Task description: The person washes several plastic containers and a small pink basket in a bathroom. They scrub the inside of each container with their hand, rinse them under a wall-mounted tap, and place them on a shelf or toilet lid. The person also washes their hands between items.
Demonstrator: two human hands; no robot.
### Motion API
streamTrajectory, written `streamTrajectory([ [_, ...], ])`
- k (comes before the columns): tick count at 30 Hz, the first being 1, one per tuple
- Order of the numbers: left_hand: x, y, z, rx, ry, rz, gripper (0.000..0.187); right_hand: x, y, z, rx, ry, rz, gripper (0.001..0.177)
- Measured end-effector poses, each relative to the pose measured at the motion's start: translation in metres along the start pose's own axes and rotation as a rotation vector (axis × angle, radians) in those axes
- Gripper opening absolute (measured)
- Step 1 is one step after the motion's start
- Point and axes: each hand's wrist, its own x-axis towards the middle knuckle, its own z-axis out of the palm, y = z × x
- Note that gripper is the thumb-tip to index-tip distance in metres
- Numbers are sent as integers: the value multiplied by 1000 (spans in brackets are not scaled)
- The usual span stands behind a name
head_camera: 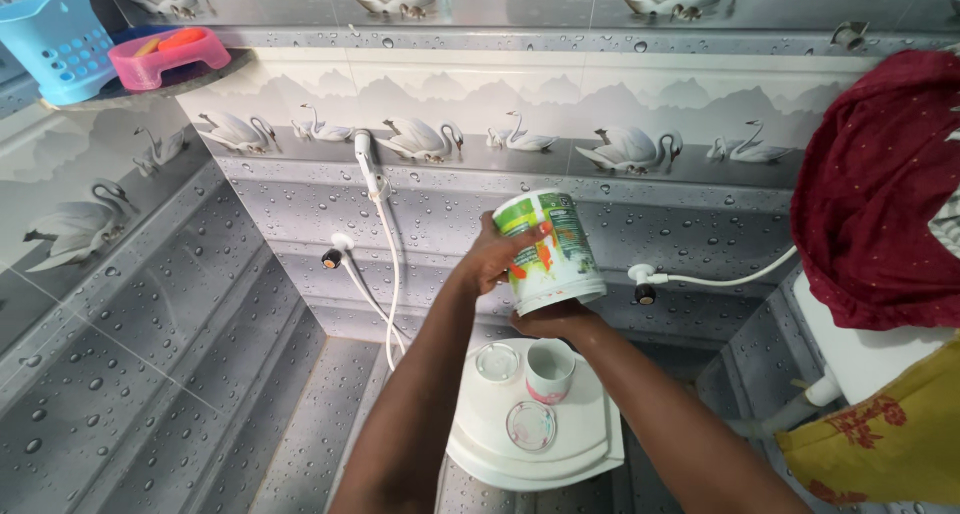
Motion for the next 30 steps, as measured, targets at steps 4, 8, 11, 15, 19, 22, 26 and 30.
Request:
streamTrajectory([
  [4,5,-20,1,-375,-98,158,97,26,6,17,795,220,20,83],
  [8,20,-55,-1,-875,-377,206,105,33,-8,7,2008,309,-232,67],
  [11,22,-43,-1,-667,-215,169,104,11,-31,-8,1021,412,-127,74],
  [15,-1,-19,12,-199,86,13,111,-11,-30,-16,77,58,24,58],
  [19,-9,-36,9,-468,-2,112,109,9,-20,-8,1166,177,-4,79],
  [22,4,-55,7,-848,-201,255,111,26,-9,-12,2124,199,-170,63],
  [26,9,-37,3,-569,-61,147,108,15,-23,-4,959,374,-142,69],
  [30,-7,-23,7,-243,118,-13,110,11,-23,5,694,295,8,75],
])
